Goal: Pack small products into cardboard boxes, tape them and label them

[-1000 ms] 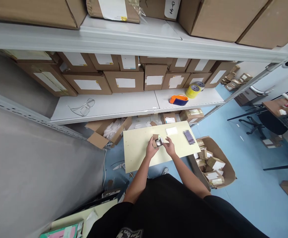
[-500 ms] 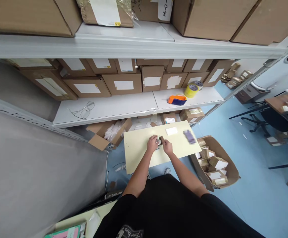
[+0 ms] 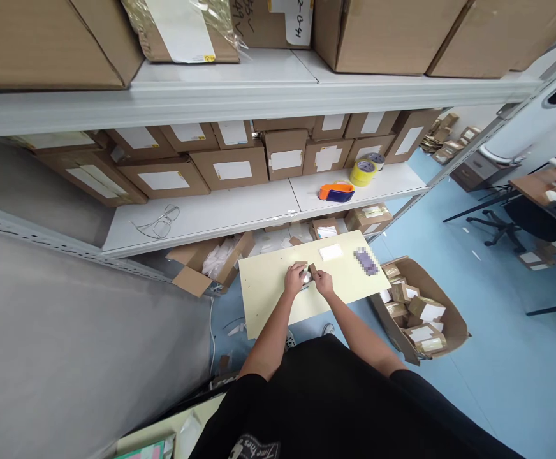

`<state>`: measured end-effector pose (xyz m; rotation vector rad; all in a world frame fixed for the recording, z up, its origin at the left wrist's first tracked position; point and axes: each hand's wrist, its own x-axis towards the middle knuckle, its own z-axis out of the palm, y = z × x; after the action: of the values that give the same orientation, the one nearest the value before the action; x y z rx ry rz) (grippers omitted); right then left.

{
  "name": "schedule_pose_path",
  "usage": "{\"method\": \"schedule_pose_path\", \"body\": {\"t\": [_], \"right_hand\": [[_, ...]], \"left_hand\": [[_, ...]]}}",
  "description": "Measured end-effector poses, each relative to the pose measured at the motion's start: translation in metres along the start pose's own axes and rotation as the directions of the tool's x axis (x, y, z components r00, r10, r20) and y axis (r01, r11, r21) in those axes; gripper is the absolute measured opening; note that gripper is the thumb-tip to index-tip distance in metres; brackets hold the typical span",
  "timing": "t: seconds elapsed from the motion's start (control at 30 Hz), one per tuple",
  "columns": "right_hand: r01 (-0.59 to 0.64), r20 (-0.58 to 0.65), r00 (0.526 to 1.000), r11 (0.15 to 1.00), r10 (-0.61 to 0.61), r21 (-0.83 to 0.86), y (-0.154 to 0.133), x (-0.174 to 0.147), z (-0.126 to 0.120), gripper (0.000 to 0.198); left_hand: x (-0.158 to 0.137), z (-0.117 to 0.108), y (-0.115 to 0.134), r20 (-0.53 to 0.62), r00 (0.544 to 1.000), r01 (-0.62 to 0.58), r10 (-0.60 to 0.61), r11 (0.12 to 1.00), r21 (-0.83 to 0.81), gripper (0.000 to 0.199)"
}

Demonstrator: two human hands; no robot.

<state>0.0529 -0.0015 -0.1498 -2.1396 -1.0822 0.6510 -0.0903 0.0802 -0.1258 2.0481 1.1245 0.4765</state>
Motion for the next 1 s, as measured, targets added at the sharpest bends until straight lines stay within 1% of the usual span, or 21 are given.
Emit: {"method": "schedule_pose_path", "body": {"t": [0.03,0.13,0.23,0.27,0.33,0.43,0.57,0.63,0.73,0.83,0.93,1.0], "right_hand": [[0.000,0.002,1.000,1.000,0.000,-0.002,-0.001,0.000,0.000,0.042],[0.007,-0.001,1.000,1.000,-0.007,-0.002,-0.005,-0.001,0.001,0.044],[0.009,0.002,1.000,1.000,-0.009,0.001,-0.008,-0.001,0.001,0.043],[0.009,0.009,1.000,1.000,-0.009,0.001,-0.009,-0.001,0.000,0.042],[-0.002,0.019,1.000,1.000,0.002,-0.004,-0.010,-0.001,-0.001,0.040],[-0.036,0.009,0.999,0.999,0.036,-0.020,-0.010,-0.001,-0.001,0.037],[-0.060,-0.017,0.998,0.998,0.059,-0.019,-0.010,0.000,0.001,0.036],[-0.064,-0.023,0.998,0.998,0.064,-0.011,-0.010,0.000,0.003,0.036],[-0.069,-0.026,0.997,0.998,0.069,0.004,-0.011,0.001,0.006,0.037],[-0.068,-0.021,0.997,0.998,0.068,0.019,-0.010,0.001,0.009,0.038],[-0.066,-0.018,0.998,0.998,0.066,0.026,-0.009,0.001,0.008,0.040],[-0.067,-0.018,0.998,0.997,0.067,0.024,-0.008,0.001,0.007,0.041]], "left_hand": [[-0.002,0.000,0.000,-0.020,1.000,0.000,0.000,1.000,0.001,0.031],[-0.003,0.001,0.002,-0.069,0.997,0.035,-0.033,0.999,0.023,0.033],[0.002,0.002,0.005,-0.064,0.996,0.065,-0.062,0.997,0.039,0.046],[0.005,0.002,0.006,-0.052,0.996,0.068,-0.066,0.997,0.042,0.045],[0.009,0.002,0.006,-0.034,0.997,0.066,-0.065,0.997,0.040,0.036],[0.011,0.002,0.004,-0.056,0.996,0.065,-0.064,0.998,0.027,0.030],[0.001,0.002,-0.005,-0.116,0.993,0.027,-0.028,1.000,-0.013,0.026],[-0.006,0.001,-0.010,-0.123,0.992,0.007,-0.010,1.000,-0.023,0.026],[-0.011,0.000,-0.013,-0.096,0.995,-0.013,0.012,1.000,-0.012,0.024],[-0.006,-0.005,-0.012,-0.056,0.998,-0.004,0.006,0.999,0.035,0.022],[0.007,-0.012,-0.007,0.077,0.997,0.012,-0.021,0.993,0.114,0.017],[0.014,-0.016,-0.004,0.152,0.988,-0.014,-0.005,0.992,0.123,0.016]]}}
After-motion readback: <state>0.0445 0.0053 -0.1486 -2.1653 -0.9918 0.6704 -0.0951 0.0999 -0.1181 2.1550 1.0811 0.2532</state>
